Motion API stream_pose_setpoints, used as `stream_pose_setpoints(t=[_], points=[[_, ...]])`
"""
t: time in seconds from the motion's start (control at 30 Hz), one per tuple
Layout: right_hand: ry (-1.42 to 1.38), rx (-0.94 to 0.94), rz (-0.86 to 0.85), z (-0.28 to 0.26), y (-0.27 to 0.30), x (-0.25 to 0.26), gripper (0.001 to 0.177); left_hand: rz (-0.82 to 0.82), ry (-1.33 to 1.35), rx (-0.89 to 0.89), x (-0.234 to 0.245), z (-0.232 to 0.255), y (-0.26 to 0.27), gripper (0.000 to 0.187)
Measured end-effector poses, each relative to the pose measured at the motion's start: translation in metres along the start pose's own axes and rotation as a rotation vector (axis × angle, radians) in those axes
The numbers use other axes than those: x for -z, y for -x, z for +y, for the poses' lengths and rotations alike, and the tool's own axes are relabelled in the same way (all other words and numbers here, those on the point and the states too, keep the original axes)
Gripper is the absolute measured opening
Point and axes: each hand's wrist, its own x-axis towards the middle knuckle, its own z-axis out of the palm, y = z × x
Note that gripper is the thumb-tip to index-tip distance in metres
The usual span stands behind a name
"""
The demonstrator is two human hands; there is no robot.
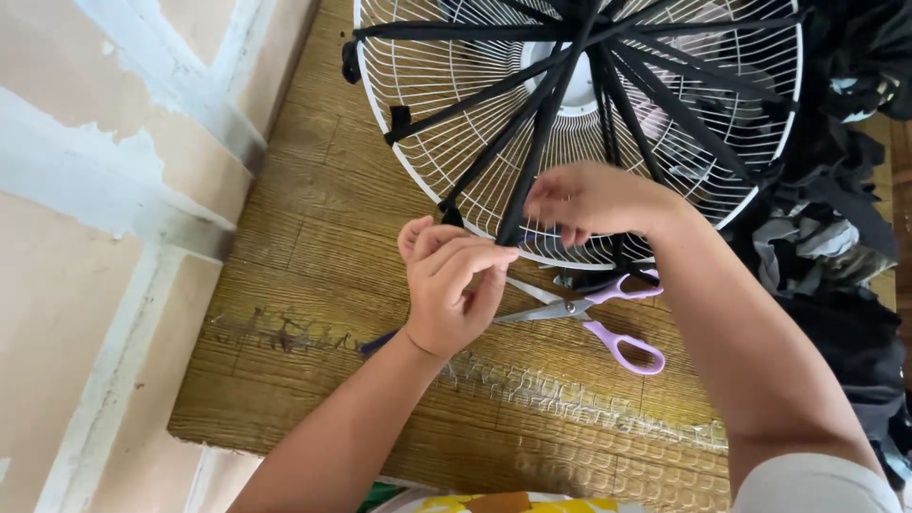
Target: Weaving black fabric strips through a circular metal fan guard to create a DIY rug.
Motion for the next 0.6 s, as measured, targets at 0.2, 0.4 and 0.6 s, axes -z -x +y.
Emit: stream_pose_setpoints(t=[0.2,0.4,0.6], points=[[0.287,-0.062,0.592,-0.008,0.0,-0.017,0.041,0.036,0.001,0.032,0.001,-0.003,-0.004,0.014],[0.43,0.151,0.614,0.015,-0.023,-0.046,0.036,0.105,-0.007,0.092,0.008,-0.013,-0.004,0.014],[-0.235,0.405,0.577,0.007,0.02,-0.089,0.014,0.165,-0.05,0.157,0.011,-0.021,-0.008,0.02]])
